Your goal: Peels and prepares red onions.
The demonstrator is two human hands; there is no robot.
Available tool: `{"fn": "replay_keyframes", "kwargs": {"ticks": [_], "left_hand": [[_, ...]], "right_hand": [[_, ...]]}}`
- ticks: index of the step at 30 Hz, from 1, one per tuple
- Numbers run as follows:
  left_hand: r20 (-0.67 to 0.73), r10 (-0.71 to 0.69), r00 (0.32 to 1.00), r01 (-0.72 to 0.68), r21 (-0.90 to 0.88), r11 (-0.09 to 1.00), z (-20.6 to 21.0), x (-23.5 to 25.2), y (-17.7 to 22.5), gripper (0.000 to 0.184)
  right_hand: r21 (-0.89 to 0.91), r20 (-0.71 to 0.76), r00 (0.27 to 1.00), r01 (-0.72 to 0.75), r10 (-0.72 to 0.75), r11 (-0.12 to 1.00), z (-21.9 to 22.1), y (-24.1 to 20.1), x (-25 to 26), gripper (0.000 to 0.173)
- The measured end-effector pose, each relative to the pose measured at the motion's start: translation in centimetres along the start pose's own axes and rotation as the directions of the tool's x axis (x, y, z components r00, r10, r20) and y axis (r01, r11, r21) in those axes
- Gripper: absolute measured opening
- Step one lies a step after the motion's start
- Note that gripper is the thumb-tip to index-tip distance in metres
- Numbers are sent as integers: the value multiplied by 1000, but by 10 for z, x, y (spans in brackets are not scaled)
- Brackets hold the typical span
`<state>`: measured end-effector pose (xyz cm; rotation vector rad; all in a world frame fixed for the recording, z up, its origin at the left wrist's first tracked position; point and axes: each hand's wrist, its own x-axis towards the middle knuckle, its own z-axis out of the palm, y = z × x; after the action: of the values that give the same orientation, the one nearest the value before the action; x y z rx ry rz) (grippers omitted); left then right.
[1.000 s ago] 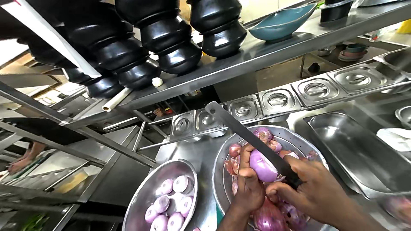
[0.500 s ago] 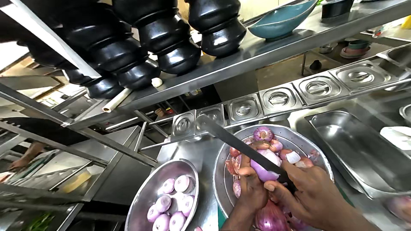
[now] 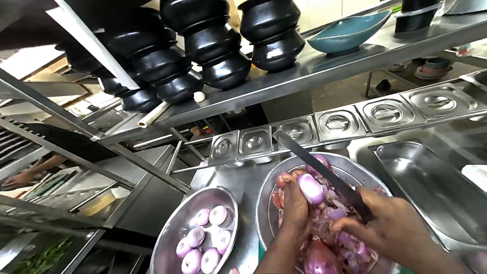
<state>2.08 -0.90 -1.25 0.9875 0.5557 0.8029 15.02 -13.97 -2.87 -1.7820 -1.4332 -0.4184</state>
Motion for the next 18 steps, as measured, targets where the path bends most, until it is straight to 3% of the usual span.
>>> {"fn": "replay_keyframes", "kwargs": {"ticks": [5,11,18], "left_hand": [[155,-40,987,-3,268,963,-2,-6,11,54],[303,-40,952,-85,386,919,-6,-10,30,33],[338,-9,941,-161,471,867,-5,-13,44,34]], "right_hand": [[47,-26,994,108,-107,993,-6,2,15,67],[43,-15,969,247,-247,968,-14,-1,26,65],[6,-16,947,320,-320,947,-18,-1,28,66]]}}
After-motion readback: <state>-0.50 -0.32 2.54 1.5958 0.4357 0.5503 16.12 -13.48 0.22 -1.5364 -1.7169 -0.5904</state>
